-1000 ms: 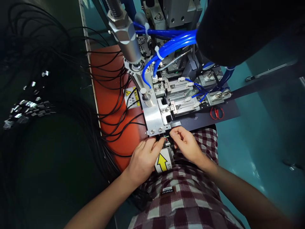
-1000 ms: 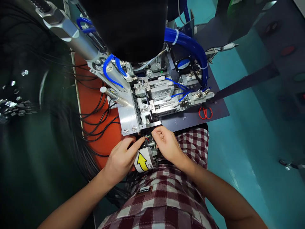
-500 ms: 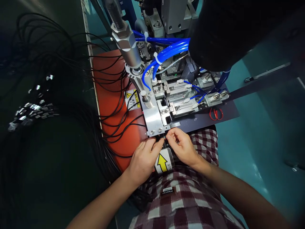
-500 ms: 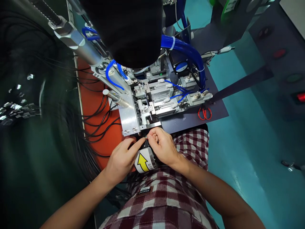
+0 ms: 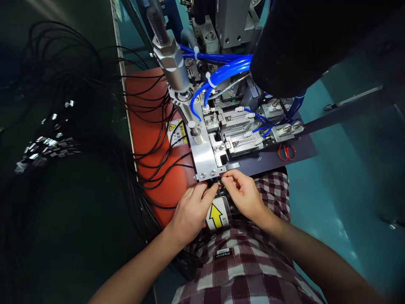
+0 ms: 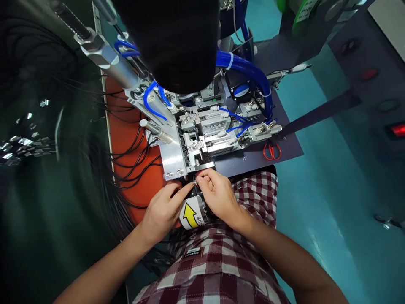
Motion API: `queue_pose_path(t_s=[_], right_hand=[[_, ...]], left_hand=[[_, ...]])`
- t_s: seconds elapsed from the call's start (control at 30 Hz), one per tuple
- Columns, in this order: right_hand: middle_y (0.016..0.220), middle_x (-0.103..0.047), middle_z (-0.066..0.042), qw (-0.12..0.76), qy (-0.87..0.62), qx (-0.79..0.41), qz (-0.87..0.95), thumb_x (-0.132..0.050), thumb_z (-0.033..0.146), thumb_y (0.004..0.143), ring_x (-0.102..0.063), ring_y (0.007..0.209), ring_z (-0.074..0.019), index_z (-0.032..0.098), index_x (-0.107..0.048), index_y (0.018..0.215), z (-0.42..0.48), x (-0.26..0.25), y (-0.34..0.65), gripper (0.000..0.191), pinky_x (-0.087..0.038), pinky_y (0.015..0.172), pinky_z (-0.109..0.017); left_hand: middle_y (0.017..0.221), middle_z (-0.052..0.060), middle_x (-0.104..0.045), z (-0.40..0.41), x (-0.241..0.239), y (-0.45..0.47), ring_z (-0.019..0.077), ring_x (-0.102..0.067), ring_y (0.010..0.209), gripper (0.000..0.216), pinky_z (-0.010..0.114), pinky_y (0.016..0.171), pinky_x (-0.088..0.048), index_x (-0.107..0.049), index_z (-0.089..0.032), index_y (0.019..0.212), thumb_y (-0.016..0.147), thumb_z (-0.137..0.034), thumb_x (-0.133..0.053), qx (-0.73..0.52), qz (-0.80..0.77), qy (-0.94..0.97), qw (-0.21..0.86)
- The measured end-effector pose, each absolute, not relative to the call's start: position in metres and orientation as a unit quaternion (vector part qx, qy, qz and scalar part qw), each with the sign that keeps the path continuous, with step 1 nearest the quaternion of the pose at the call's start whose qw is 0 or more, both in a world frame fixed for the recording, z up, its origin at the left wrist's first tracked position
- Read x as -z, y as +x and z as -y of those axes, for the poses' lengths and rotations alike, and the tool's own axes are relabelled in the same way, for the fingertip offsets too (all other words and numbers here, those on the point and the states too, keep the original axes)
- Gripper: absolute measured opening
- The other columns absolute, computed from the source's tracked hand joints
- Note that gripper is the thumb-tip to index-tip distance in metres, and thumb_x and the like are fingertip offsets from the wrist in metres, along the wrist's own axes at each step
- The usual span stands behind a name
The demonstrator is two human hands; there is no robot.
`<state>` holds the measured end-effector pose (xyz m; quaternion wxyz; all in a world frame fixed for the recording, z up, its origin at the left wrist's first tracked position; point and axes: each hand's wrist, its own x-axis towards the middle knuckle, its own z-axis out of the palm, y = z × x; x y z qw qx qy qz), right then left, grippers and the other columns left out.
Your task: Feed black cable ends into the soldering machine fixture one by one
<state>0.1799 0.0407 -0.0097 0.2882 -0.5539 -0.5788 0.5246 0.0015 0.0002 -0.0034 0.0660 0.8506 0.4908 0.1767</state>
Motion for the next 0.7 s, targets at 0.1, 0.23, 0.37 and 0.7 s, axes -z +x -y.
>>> queue_pose_path(t_s=[0.1,0.23,0.37,0.7], right_hand=[[0.068,-0.057,0.001,0.315,-0.545,-0.553,0.546,-0.052,0.034,0.092,-0.048,0.057,-0.0119,0.018,-0.061,0.083,-0.041,0.012,0.174,0.021,-0.039,0.053,-0.023],[0.072,-0.060,-0.001,0.330,-0.551,-0.580,0.500,-0.056,0.037,0.089,-0.050,0.060,-0.0126,0.017,-0.063,0.084,-0.041,0.020,0.179,0.022,-0.040,0.054,-0.023],[0.068,-0.056,0.000,0.315,-0.556,-0.597,0.486,-0.059,0.036,0.086,-0.046,0.058,-0.0116,0.016,-0.064,0.084,-0.042,0.021,0.189,0.021,-0.037,0.053,-0.024],[0.061,-0.047,0.003,0.287,-0.529,-0.670,0.435,-0.060,0.034,0.081,-0.040,0.056,-0.0105,0.015,-0.058,0.076,-0.045,0.021,0.184,0.020,-0.035,0.052,-0.024]], left_hand=[[0.089,0.008,-0.055,0.000,0.005,0.001,0.0188,-0.055,0.076,0.035,0.029,0.066,-0.050,-0.053,-0.012,0.123,0.089,-0.008,-0.044,-0.176,-0.492,0.850,0.067],[0.091,0.009,-0.055,0.002,0.007,-0.001,0.0197,-0.055,0.078,0.039,0.031,0.068,-0.051,-0.051,-0.013,0.126,0.089,-0.008,-0.042,-0.168,-0.494,0.849,0.082],[0.093,0.010,-0.055,0.004,0.008,-0.001,0.0207,-0.056,0.080,0.042,0.032,0.069,-0.052,-0.049,-0.013,0.129,0.088,-0.007,-0.041,-0.161,-0.495,0.847,0.107],[0.100,0.013,-0.060,0.005,0.006,-0.002,0.0234,-0.058,0.085,0.041,0.036,0.072,-0.054,-0.049,-0.010,0.129,0.088,-0.008,-0.042,-0.176,-0.491,0.844,0.123]])
